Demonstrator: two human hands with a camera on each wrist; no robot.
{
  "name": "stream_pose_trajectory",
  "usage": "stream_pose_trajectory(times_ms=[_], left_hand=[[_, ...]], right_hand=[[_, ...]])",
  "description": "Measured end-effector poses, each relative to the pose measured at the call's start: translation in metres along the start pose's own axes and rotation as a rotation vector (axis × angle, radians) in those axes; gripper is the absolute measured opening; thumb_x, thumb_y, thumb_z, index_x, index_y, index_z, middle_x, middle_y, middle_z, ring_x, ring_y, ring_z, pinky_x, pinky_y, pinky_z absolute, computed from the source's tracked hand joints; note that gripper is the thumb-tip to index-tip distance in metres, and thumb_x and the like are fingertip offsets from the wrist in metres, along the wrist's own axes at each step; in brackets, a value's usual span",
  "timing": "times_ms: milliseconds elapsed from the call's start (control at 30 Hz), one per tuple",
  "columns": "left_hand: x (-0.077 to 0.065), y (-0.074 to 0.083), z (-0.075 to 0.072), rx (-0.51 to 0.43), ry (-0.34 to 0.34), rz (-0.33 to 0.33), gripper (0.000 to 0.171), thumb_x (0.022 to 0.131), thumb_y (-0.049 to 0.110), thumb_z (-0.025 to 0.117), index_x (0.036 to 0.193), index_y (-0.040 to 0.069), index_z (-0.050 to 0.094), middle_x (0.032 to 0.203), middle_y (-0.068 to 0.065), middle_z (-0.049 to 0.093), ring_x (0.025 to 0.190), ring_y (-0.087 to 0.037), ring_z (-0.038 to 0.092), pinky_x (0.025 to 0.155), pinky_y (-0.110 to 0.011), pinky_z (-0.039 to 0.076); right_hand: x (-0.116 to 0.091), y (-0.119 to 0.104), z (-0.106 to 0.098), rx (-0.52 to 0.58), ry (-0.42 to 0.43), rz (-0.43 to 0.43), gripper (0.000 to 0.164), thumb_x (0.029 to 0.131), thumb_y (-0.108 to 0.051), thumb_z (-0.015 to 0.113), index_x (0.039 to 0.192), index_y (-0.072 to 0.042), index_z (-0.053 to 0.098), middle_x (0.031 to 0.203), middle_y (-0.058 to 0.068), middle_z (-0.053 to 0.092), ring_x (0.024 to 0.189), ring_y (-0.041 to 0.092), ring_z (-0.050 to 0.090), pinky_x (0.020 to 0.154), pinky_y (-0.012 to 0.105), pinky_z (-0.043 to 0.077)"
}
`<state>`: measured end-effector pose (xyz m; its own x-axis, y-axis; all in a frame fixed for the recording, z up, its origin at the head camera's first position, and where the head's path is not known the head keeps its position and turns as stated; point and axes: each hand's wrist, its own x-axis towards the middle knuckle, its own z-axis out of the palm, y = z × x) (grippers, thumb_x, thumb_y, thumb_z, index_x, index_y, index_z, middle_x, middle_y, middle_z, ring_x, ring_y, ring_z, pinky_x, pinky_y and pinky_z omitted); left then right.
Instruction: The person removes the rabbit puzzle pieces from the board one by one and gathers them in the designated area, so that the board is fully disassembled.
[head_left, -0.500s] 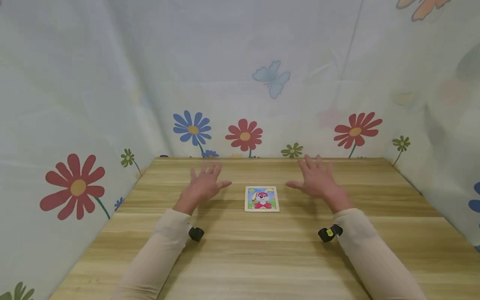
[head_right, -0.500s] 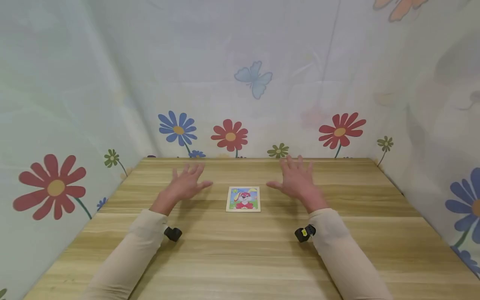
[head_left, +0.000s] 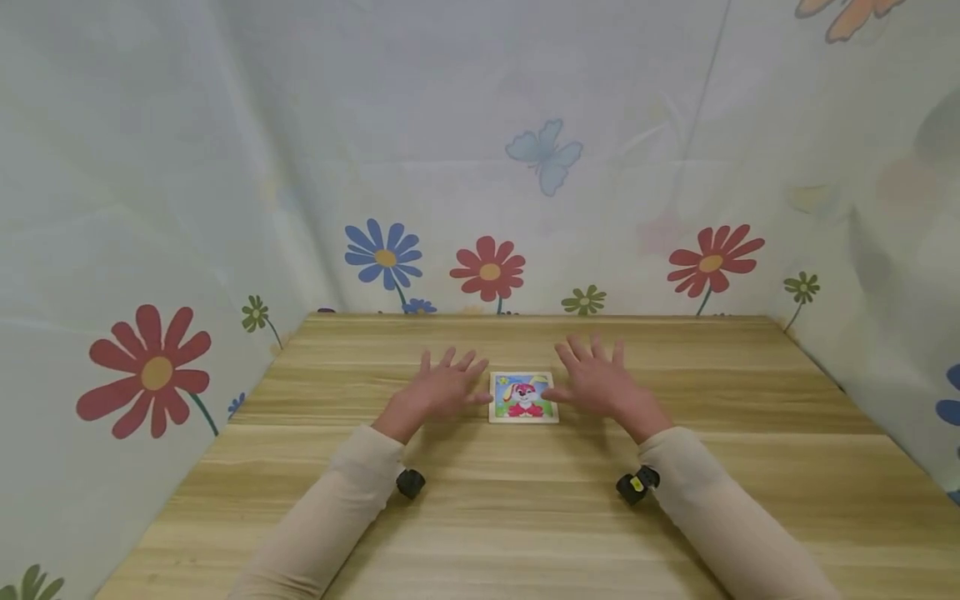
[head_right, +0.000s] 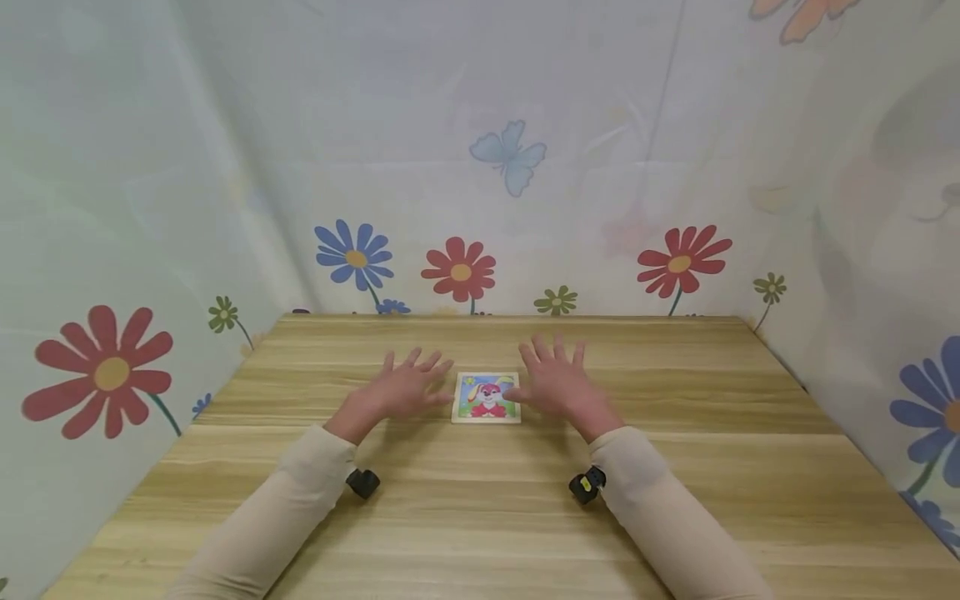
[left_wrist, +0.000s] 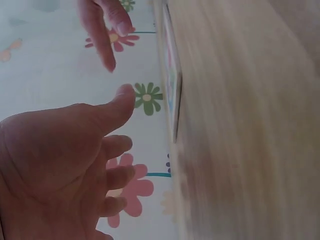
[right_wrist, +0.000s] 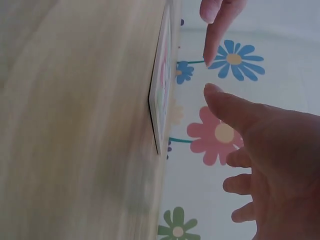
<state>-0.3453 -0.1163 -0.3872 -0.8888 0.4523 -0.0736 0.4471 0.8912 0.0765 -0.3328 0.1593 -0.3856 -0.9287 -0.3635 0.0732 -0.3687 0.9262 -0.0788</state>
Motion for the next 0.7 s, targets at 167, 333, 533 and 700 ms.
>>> stream_pose_trajectory(times_ms=[167,333,533,700], left_hand=[[0.002,0.003,0.004,0.011,-0.054,0.095,0.069,0.1,0.057,0.048,0.159,0.024,0.031,0.164,-0.003,0.024,0.151,-0.037,0.009,0.114,-0.066,0.001],[0.002,0.01,0.006,0.017,-0.12,0.128,0.068,0.099,0.057,0.052,0.157,0.027,0.035,0.162,0.0,0.031,0.151,-0.034,0.015,0.116,-0.063,0.006],[-0.002,0.014,0.008,-0.01,-0.188,0.136,0.06,0.102,0.05,0.052,0.155,0.027,0.039,0.158,-0.002,0.038,0.148,-0.032,0.024,0.116,-0.061,0.013],[-0.002,0.015,0.008,0.041,-0.215,0.145,0.054,0.104,0.047,0.048,0.155,0.031,0.039,0.161,-0.001,0.033,0.148,-0.032,0.024,0.116,-0.061,0.014]], right_hand=[[-0.001,-0.007,0.002,-0.008,-0.052,-0.022,0.086,0.096,-0.06,0.056,0.158,-0.007,0.03,0.163,0.02,0.022,0.145,0.054,0.009,0.105,0.077,-0.001],[-0.003,-0.01,0.003,-0.012,-0.165,-0.031,0.079,0.098,-0.056,0.055,0.157,-0.008,0.032,0.162,0.017,0.025,0.146,0.052,0.011,0.107,0.076,0.0],[-0.008,-0.013,0.004,-0.039,-0.343,-0.098,0.068,0.102,-0.048,0.051,0.157,-0.012,0.034,0.162,0.01,0.029,0.145,0.051,0.018,0.107,0.075,0.003],[-0.007,-0.013,0.004,-0.057,-0.363,-0.124,0.063,0.105,-0.043,0.048,0.157,-0.011,0.035,0.162,0.011,0.029,0.144,0.053,0.018,0.106,0.077,0.002]])
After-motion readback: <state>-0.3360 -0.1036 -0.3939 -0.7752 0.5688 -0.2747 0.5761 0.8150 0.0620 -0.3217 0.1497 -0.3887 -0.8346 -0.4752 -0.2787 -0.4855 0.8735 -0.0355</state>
